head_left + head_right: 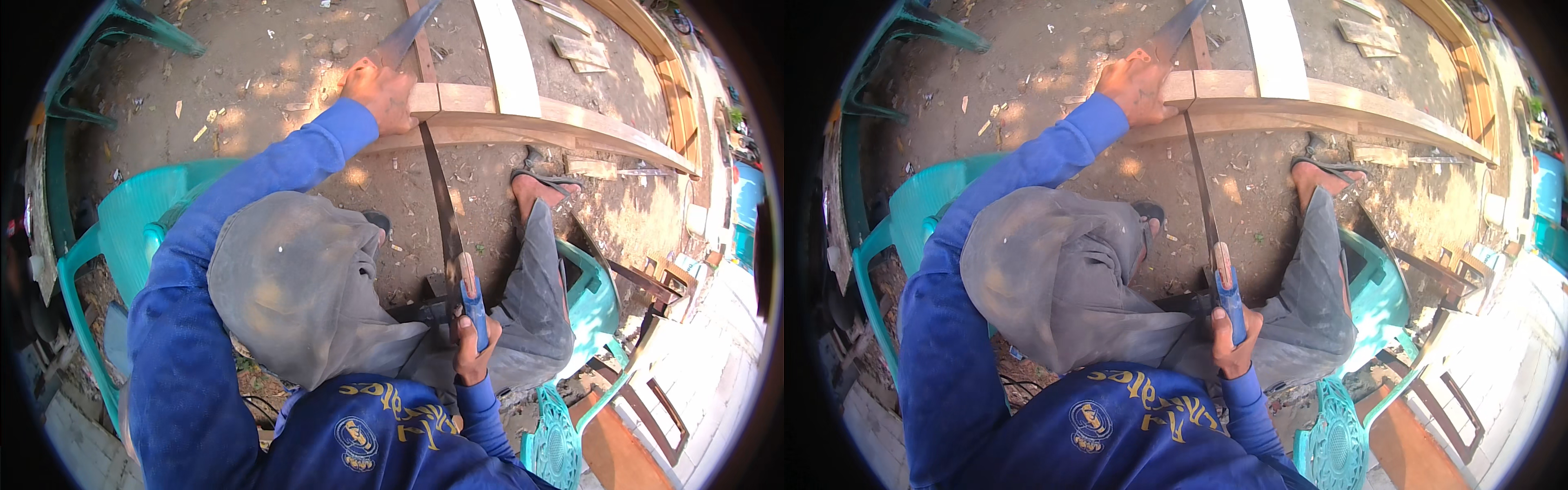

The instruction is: The person saws a wooden beam by hand while it is supported on a larger frame, then adjusts the position of the wood and uses a hammer to drive a nail into a wooden joint.

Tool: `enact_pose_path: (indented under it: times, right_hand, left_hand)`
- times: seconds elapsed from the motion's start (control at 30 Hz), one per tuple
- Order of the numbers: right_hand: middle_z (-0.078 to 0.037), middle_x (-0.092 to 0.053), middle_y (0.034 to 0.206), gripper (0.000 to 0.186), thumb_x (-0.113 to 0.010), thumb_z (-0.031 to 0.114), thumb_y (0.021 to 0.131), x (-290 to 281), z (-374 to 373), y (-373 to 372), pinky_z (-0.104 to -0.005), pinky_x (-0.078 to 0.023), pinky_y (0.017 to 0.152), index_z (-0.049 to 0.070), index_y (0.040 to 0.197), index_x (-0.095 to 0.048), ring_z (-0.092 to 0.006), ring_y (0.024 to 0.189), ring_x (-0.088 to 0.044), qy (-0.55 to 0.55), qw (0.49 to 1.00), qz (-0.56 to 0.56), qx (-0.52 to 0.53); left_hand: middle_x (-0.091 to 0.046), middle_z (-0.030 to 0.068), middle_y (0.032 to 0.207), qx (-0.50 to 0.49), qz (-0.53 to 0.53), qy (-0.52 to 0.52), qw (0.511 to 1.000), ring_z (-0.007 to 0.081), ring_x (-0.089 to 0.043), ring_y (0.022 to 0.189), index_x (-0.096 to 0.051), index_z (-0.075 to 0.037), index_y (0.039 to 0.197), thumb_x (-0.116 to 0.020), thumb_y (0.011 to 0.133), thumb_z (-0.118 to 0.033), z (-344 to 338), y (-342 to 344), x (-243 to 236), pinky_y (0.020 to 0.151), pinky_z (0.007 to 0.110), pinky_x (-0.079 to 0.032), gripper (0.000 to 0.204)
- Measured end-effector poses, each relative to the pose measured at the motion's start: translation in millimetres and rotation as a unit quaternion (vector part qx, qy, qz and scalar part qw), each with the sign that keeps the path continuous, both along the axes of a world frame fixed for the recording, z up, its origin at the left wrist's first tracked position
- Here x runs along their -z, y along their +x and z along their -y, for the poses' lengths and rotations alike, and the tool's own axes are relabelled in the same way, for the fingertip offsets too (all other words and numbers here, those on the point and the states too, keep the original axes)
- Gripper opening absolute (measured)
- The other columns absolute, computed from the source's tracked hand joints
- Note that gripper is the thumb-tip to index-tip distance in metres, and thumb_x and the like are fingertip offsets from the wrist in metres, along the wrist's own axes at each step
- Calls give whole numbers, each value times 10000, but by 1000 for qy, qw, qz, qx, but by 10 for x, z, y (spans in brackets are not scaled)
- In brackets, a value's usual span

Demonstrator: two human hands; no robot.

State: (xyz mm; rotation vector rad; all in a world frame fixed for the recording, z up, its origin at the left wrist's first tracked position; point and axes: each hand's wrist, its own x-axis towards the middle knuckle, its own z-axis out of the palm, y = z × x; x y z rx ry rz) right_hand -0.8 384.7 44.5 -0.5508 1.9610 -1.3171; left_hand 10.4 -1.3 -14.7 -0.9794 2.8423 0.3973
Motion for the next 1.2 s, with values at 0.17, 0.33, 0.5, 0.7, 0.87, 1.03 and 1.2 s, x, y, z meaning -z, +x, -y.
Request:
enact_pose_path:
  times: [0.17, 0.33, 0.5, 0.7, 0.87, 1.03, 1.2]
  right_hand:
    - [28, -453, 577, 408, -670, 229, 988, 635, 903, -379, -334, -320, 507, 13, 674, -525, -67, 567, -413, 5, 1000, -2, 15]
    - [10, -485, 592, 356, -636, 201, 966, 218, 226, -74, -306, -334, 514, -4, 688, -550, -69, 573, -434, 38, 999, 18, -10]
    - [13, -452, 565, 379, -633, 205, 962, 396, 323, -146, -314, -313, 498, -5, 663, -534, -69, 562, -419, 5, 1000, -28, 4]
    - [13, -422, 553, 414, -642, 213, 966, 452, 779, -260, -337, -304, 489, 13, 632, -503, -69, 555, -399, 30, 999, -9, 25]
    - [-8, -450, 546, 405, -645, 248, 959, -31, 22, 57, -327, -322, 498, 9, 650, -539, -80, 538, -421, -17, 998, -52, 5]
    - [-9, -432, 540, 403, -645, 210, 978, 769, 867, -434, -341, -297, 489, 9, 645, -538, -68, 538, -401, 18, 999, -48, 9]
    - [-5, -487, 562, 329, -661, 258, 912, 389, -3, -55, -334, -352, 498, -11, 730, -608, -82, 559, -445, 5, 997, -71, -30]
  left_hand:
    - [-750, 113, 1073, 31, 3, 7, 999, 323, -719, 1046, -691, -123, 1186, -790, 779, -480, -17, -212, -27, 921, 465, -575, 551]
    - [-748, 185, 1094, 23, 2, 25, 999, 373, -721, 1054, -702, -88, 1159, -790, 783, -459, -11, -49, -153, 908, 473, -572, 536]
    - [-737, 184, 1148, 6, 28, 60, 998, 374, -713, 1092, -702, -92, 1180, -790, 796, -459, -10, -117, -146, 939, 480, -574, 538]
    - [-739, 171, 1152, -5, 8, 41, 999, 375, -694, 1136, -704, -113, 1194, -795, 795, -461, -16, -127, -106, 963, 485, -568, 537]
    - [-726, 166, 1197, 5, -8, -1, 1000, 369, -687, 1155, -703, -122, 1203, -808, 790, -462, 15, -27, -9, 977, 484, -565, 545]
    - [-705, 169, 1236, 0, -11, 20, 1000, 385, -671, 1179, -699, -134, 1223, -813, 778, -488, -93, -227, -53, 1001, 498, -550, 580]
    - [-704, 163, 1204, 5, 17, 37, 999, 393, -665, 1160, -652, -142, 1281, -809, 772, -483, -18, -64, -87, 985, 511, -544, 632]
